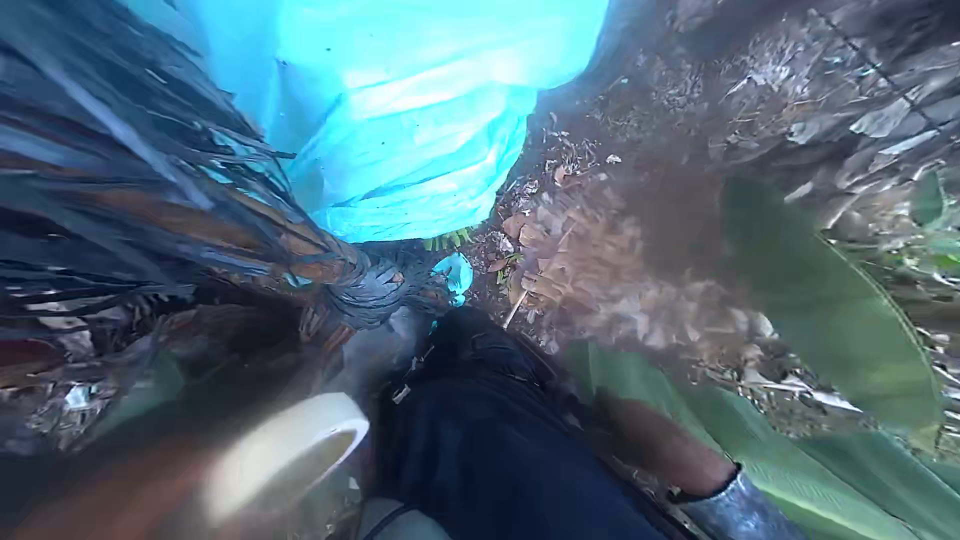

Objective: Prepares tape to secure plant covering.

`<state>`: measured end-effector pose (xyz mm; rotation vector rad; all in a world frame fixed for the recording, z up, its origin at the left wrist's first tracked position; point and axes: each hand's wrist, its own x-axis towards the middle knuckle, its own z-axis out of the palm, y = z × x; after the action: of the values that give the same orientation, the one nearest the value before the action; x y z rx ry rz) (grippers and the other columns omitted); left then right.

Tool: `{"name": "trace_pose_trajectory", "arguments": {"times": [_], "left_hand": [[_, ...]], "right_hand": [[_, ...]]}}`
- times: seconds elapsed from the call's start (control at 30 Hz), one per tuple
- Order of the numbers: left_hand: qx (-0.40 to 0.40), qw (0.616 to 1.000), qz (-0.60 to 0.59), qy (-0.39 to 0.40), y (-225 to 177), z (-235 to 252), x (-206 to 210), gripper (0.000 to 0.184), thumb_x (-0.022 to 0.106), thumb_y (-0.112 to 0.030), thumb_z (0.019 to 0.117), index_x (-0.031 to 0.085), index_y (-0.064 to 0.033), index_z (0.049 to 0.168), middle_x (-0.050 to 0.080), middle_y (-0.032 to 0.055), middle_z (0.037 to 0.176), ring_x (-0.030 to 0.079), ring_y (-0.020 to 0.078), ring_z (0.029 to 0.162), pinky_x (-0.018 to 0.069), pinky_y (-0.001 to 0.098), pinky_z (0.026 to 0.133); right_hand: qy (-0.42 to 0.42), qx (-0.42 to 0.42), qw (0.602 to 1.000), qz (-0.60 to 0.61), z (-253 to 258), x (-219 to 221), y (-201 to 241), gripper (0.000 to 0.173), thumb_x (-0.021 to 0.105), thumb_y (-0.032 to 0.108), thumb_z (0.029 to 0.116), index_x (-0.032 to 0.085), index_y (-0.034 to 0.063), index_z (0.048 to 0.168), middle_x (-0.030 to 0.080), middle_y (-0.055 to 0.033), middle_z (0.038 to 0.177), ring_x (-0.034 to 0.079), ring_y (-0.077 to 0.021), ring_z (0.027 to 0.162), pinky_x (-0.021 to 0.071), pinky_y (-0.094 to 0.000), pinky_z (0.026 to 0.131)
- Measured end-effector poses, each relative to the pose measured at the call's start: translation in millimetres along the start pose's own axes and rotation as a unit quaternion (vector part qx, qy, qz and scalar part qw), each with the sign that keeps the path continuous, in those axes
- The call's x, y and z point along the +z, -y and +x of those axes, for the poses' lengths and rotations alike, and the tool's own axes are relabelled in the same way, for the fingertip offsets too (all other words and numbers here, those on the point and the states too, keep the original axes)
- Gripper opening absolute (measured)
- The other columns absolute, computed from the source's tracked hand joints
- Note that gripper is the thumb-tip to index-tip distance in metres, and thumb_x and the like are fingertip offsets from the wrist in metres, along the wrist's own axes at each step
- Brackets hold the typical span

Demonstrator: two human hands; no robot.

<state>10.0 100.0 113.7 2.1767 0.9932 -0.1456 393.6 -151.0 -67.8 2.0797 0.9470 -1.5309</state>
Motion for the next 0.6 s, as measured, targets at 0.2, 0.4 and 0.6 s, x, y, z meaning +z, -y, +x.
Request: {"name": "trace_pose_trajectory", "arguments": {"times": [0.2,0.4,0.6], "left_hand": [[0.239,0.914,-0.232,-0.232,26.3,120.7,93.0,0.031,0.073,-0.023,0.0942,0.072,-0.0023,0.118,0.069,0.0102,0.122,0.069,0.0159,0.109,0.0616,0.0328,0.093],[0.278,0.892,-0.289,-0.210,5.5,173.7,116.6,0.027,0.071,-0.010,0.0935,0.072,0.0021,0.118,0.067,0.0158,0.130,0.069,0.0223,0.115,0.0606,0.0359,0.097],[0.294,0.890,-0.303,-0.173,-2.9,199.0,119.5,0.027,0.069,-0.009,0.0946,0.071,0.0021,0.119,0.066,0.0154,0.132,0.069,0.0225,0.114,0.0607,0.0371,0.097]], "right_hand": [[0.103,0.034,0.991,0.075,67.7,32.4,-4.1,0.043,0.055,0.040,0.1042,0.069,-0.0005,0.107,0.072,-0.0159,0.088,0.071,-0.0279,0.074,0.0587,-0.0489,0.073],[-0.059,-0.051,0.997,0.026,64.3,-1.5,-2.4,0.038,0.068,0.032,0.0970,0.070,0.0020,0.121,0.070,-0.0279,0.113,0.065,-0.0494,0.109,0.0471,-0.0726,0.093],[-0.426,-0.337,0.810,0.220,34.5,-61.9,35.7,0.034,0.062,0.030,0.1013,0.069,0.0070,0.125,0.073,-0.0077,0.107,0.071,-0.0144,0.085,0.0611,-0.0360,0.078]]}}
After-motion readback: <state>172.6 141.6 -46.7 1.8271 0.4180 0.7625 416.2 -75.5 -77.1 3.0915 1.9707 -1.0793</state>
